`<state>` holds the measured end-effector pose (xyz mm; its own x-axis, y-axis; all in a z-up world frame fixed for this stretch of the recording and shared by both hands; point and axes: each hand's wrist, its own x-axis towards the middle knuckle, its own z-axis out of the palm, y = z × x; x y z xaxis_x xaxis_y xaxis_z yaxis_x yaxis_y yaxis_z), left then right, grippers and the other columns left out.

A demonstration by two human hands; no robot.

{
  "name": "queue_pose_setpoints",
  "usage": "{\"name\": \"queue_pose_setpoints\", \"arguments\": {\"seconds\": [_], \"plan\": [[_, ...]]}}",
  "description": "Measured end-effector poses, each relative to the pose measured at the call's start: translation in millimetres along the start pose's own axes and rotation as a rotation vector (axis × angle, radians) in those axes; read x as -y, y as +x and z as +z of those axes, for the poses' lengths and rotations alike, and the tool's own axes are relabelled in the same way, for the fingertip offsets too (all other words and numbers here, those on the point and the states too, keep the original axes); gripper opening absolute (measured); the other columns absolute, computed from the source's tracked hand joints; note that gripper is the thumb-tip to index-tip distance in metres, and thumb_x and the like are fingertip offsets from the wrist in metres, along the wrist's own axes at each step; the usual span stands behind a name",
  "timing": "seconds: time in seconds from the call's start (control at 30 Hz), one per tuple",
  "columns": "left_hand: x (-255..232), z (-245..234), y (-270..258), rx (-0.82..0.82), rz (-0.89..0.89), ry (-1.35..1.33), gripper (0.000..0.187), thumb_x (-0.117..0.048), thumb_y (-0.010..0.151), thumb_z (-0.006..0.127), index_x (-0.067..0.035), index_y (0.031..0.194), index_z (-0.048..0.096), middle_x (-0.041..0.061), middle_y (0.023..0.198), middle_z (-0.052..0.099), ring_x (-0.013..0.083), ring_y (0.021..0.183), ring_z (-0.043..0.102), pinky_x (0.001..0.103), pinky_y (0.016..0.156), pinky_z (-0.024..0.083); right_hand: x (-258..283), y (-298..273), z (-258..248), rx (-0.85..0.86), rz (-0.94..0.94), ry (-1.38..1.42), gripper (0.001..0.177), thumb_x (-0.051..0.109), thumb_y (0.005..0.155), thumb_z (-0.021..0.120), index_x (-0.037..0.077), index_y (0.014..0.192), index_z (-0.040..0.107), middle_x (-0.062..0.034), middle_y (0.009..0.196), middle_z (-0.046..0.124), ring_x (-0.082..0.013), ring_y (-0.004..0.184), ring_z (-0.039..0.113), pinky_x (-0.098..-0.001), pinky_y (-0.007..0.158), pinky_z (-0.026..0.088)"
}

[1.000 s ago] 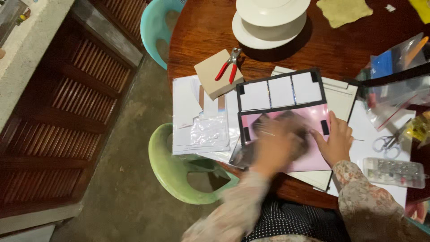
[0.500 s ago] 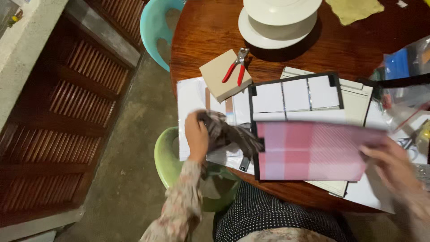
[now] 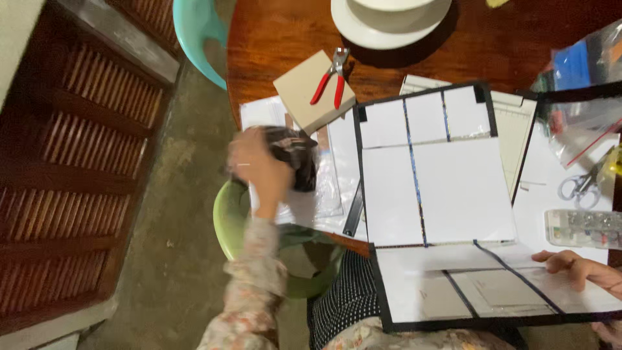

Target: The person assembles magazine folders by inserting white paper sheets into clear plastic sleeves. They use a hairdryer to heat the edges of the sleeves, likely to activate adhesive or seal the contents. The person also uses scissors to trim excess material from the sleeves and wipes the surfaces with a cloth.

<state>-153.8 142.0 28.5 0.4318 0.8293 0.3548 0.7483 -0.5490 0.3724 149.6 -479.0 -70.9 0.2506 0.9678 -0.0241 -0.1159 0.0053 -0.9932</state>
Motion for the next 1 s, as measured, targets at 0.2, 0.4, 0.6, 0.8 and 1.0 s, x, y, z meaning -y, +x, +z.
{"name": "queue_pose_setpoints", "arguments": {"seconds": [0.2,0.4,0.6,0.8,1.0], "plan": [[-74,29,-132,0.587,-0.179,-0.395,0.046,-0.046,0.096,0.066,-0.002,0.089,0.073,0.021,0.078,0.071,0.0398,0.073,0.071,0.048,0.069,0.055,-12,-3,-5,0.015,0.003,0.014,0.044,0.017,0.071,0.088,0.009,0.097,0.054,-0.0219,0.121,0.048,-0.0462,0.139,0.04,-0.0643,0.122,0.021],[-82,15,-166,0.908,-0.467,-0.679,0.042,-0.036,0.09,0.075,-0.002,0.067,0.067,0.008,0.06,0.066,0.0175,0.051,0.068,0.03,0.05,0.052,28,-1,52,-0.343,0.18,0.039,0.027,0.02,0.08,0.076,0.008,0.086,0.053,-0.0232,0.113,0.054,-0.0454,0.137,0.049,-0.0631,0.109,0.043],[-69,35,-181,0.892,-0.465,-0.879,0.026,-0.02,0.084,0.082,-0.002,0.074,0.066,0.0,0.061,0.064,0.0069,0.054,0.063,0.024,0.05,0.051,19,-4,51,-0.365,0.22,0.148,0.03,0.012,0.074,0.082,0.005,0.074,0.052,-0.022,0.114,0.057,-0.0449,0.139,0.047,-0.0638,0.098,0.052],[-73,33,-177,0.886,-0.475,-0.805,0.025,-0.022,0.083,0.082,-0.002,0.076,0.068,0.002,0.062,0.067,0.0073,0.053,0.064,0.022,0.051,0.051,21,0,47,-0.329,0.186,0.203,0.026,0.017,0.079,0.078,0.005,0.075,0.055,-0.023,0.116,0.059,-0.0451,0.141,0.046,-0.0641,0.101,0.049],[-78,27,-168,0.902,-0.468,-0.781,0.029,-0.023,0.082,0.084,0.0,0.074,0.069,0.004,0.064,0.069,0.0083,0.051,0.065,0.023,0.05,0.051,20,2,49,-0.436,0.312,0.169,0.026,0.014,0.078,0.074,0.004,0.07,0.052,-0.0231,0.113,0.061,-0.0425,0.141,0.049,-0.0617,0.102,0.046]]}}
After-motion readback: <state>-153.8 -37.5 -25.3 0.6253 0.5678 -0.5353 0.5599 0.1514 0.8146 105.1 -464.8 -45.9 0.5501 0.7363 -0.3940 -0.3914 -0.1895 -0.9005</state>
